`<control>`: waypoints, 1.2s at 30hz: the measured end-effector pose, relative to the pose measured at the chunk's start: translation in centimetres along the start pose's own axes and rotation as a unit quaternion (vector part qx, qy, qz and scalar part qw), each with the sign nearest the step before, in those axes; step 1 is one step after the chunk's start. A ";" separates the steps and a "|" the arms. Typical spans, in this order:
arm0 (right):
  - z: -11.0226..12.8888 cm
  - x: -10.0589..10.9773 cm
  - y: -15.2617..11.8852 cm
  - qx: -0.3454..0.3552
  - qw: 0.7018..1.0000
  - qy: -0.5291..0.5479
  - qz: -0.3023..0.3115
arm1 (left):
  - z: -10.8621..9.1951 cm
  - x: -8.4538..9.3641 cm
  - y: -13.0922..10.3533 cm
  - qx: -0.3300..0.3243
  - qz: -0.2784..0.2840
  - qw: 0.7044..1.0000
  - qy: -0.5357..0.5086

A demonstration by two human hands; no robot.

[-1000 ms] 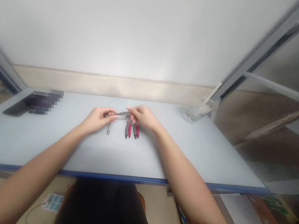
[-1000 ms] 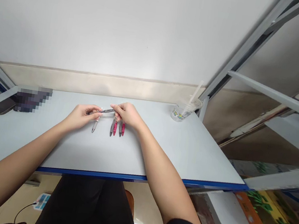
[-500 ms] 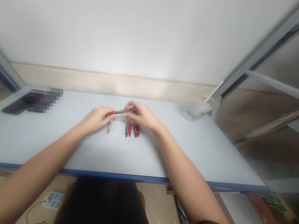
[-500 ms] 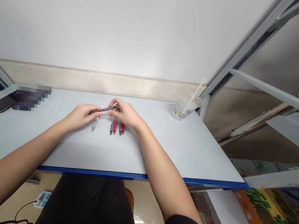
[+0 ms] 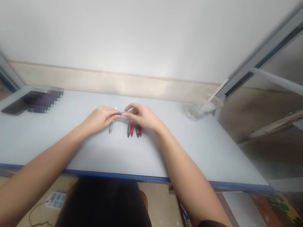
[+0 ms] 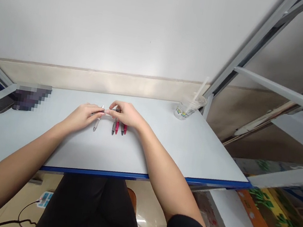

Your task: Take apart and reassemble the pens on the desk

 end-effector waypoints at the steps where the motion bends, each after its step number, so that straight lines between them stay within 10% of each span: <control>1: 0.3 0.0 -0.1 0.011 1.000 -0.001 0.003 | -0.1 0.0 0.0 0.000 0.006 1.000 0.002; 19: 0.6 0.2 0.0 0.029 0.995 -0.095 -0.010 | -0.7 -0.2 -0.1 -0.091 -0.025 0.991 0.090; 27: 0.1 1.6 0.9 0.051 0.995 0.016 -0.086 | -1.0 2.4 -0.7 -0.090 -0.224 0.968 0.073; 36: -0.5 -0.7 1.7 0.040 0.975 0.193 -0.101 | -2.3 1.0 -1.0 -0.114 -0.171 0.978 -0.034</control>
Point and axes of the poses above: each hand's wrist, its own y-axis towards the middle knuckle, its own x-axis out of the back of the hand, z = x × y, the point moved 8 cm from there along y, towards the middle knuckle, and after that the axes turned 6 degrees about -z, right-handed, at the moved point
